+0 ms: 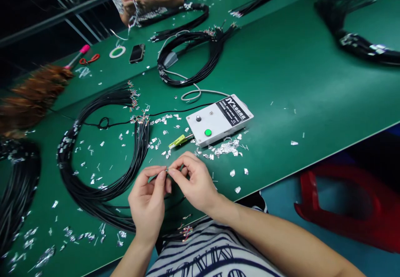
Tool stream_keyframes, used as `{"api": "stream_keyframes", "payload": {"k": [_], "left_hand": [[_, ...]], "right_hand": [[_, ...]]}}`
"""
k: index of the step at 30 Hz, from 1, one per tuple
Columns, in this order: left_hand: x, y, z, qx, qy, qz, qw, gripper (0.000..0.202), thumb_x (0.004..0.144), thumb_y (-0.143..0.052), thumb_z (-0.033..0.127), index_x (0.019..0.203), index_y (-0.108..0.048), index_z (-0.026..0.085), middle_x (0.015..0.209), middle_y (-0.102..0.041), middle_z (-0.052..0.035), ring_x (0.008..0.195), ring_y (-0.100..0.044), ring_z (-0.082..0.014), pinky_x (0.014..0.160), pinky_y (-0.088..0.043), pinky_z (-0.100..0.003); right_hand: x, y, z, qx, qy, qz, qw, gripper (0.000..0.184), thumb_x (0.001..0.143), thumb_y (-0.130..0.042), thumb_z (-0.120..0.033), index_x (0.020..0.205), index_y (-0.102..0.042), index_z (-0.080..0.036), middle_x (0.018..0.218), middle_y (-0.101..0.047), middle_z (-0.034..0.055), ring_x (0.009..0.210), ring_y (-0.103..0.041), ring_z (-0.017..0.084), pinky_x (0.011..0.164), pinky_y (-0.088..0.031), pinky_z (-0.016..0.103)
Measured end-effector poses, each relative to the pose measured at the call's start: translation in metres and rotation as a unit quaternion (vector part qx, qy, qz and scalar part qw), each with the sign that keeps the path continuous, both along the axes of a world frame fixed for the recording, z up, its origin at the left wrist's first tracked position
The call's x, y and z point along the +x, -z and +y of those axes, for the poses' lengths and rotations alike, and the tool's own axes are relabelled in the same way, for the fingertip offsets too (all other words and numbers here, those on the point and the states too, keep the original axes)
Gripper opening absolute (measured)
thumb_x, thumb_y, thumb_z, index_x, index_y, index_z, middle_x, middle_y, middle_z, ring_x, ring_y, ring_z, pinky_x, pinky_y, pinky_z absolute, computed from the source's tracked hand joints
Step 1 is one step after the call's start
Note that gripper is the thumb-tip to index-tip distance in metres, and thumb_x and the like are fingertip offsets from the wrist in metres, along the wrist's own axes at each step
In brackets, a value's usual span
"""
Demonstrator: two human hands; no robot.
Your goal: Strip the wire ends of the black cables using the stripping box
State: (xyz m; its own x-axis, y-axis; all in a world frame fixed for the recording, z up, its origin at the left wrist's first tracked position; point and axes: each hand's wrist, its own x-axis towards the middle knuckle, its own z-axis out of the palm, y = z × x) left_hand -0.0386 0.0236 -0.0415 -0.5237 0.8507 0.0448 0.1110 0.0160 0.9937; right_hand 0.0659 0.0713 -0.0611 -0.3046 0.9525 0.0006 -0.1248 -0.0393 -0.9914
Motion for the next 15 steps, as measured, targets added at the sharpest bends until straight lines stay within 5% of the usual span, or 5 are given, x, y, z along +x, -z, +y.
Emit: {"api": "stream_keyframes", "payload": {"k": [5,8,11,15], "left_hand": [[-0.005,0.005,0.003,-0.034,0.021,-0.015,0.999,0.019,0.083,-0.07,0.033,0.078,-0.063,0.015,0.064,-0.056,0.0019,0.048,-0.049,-0.0068,0.043,-0.041,-0.017],[-0.008,0.005,0.005,-0.052,0.04,-0.04,0.997,0.022,0.082,-0.071,0.035,0.077,-0.061,0.016,0.059,-0.052,0.0037,0.048,-0.047,-0.0073,0.044,-0.04,-0.017],[-0.011,0.006,0.005,-0.057,0.063,-0.026,0.996,0.02,0.083,-0.069,0.034,0.077,-0.061,0.016,0.063,-0.055,0.0026,0.049,-0.047,-0.0077,0.045,-0.04,-0.018],[-0.019,0.01,0.004,-0.061,0.092,0.065,0.992,0.014,0.085,-0.066,0.029,0.079,-0.064,0.017,0.073,-0.06,-0.0013,0.06,-0.055,-0.0107,0.052,-0.044,-0.019]], "right_hand": [[0.022,0.0,0.01,0.136,-0.052,-0.201,0.969,0.01,0.093,-0.055,-0.021,0.092,-0.064,-0.019,0.094,-0.065,0.0029,0.063,-0.055,0.01,0.059,-0.041,0.026],[0.03,-0.009,0.017,0.301,-0.061,-0.328,0.893,0.016,0.095,-0.055,-0.02,0.108,-0.064,-0.017,0.107,-0.069,0.0074,0.077,-0.062,0.015,0.069,-0.041,0.03],[0.027,-0.013,0.022,0.437,-0.088,-0.388,0.807,0.014,0.097,-0.055,-0.021,0.098,-0.068,-0.016,0.095,-0.073,0.006,0.08,-0.063,0.017,0.07,-0.035,0.033],[0.022,-0.011,0.028,0.508,-0.111,-0.395,0.758,0.029,0.1,-0.048,-0.019,0.079,-0.068,-0.017,0.078,-0.072,0.001,0.065,-0.058,0.014,0.067,-0.029,0.033]]}}
